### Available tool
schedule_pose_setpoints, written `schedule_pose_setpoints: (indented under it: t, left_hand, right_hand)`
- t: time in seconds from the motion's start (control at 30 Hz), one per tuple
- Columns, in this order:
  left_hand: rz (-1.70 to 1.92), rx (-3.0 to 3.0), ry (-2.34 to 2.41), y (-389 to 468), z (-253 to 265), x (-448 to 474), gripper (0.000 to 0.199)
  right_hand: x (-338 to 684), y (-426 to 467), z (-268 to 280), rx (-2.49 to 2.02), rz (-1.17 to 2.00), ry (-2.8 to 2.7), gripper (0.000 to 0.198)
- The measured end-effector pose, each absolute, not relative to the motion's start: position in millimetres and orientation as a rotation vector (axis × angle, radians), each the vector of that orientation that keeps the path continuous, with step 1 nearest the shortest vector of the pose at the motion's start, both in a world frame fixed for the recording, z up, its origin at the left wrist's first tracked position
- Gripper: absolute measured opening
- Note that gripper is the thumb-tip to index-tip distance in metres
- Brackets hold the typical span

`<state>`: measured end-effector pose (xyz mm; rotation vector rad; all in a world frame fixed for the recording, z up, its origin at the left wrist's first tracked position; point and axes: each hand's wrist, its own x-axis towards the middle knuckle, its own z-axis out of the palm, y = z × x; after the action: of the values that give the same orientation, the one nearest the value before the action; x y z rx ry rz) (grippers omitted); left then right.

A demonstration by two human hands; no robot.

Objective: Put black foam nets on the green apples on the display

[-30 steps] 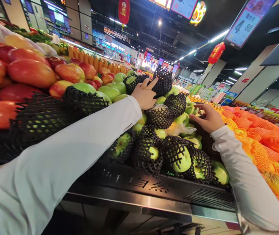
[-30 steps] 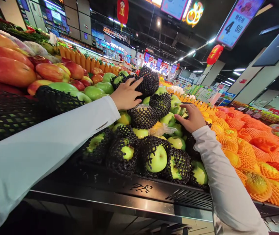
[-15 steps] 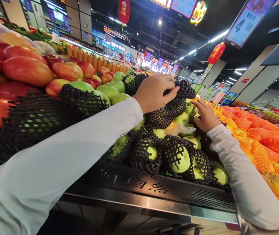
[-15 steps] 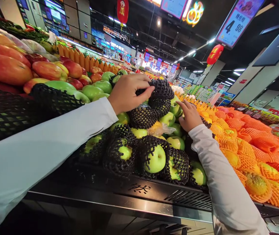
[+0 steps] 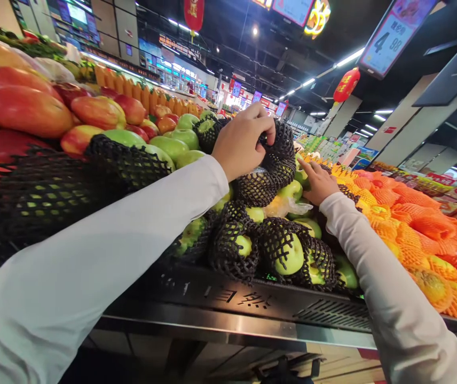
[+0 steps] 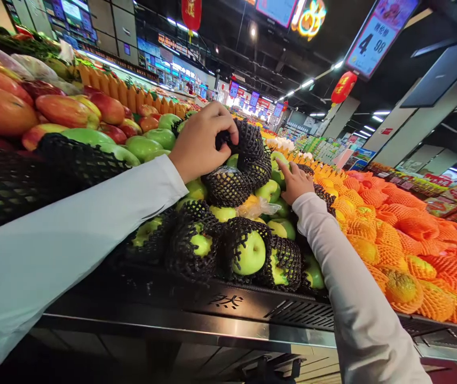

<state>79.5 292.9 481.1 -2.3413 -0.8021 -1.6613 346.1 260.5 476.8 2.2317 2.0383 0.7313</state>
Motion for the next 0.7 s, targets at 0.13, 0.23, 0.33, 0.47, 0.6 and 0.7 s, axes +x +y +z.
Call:
schedule_pose_setpoints:
  t: [0.13, 0.23, 0.33, 0.47, 0.6, 0.7]
  left_hand:
    - [-1.669, -2.319, -0.948, 294, 484, 77, 0.017]
    - [-1.711, -2.279, -1.021, 293, 486, 74, 0.014]
    - [-1.794, -2.290, -1.011, 293, 487, 74, 0.027]
    - [-1.900, -2.321, -0.931, 295, 484, 75, 0.041]
    - [-2.010, -2.350, -0.875, 297, 482, 77, 0.053]
    - [-2.067, -2.412, -0.834, 298, 480, 81, 0.051]
  right_hand:
    - [350, 272, 478, 2.291, 0.771, 2.069, 0.098]
    - [351, 278, 481, 2.316, 0.828, 2.119, 0.084]
    - [353, 278, 484, 2.428, 0.796, 2.134, 0.075]
    - [363, 277, 481, 2.583, 0.753, 2.122, 0.072]
    - [375, 274, 477, 2.603, 0.958, 2.359, 0.072]
    - [374, 264, 477, 2.670, 1.086, 2.465, 0.076]
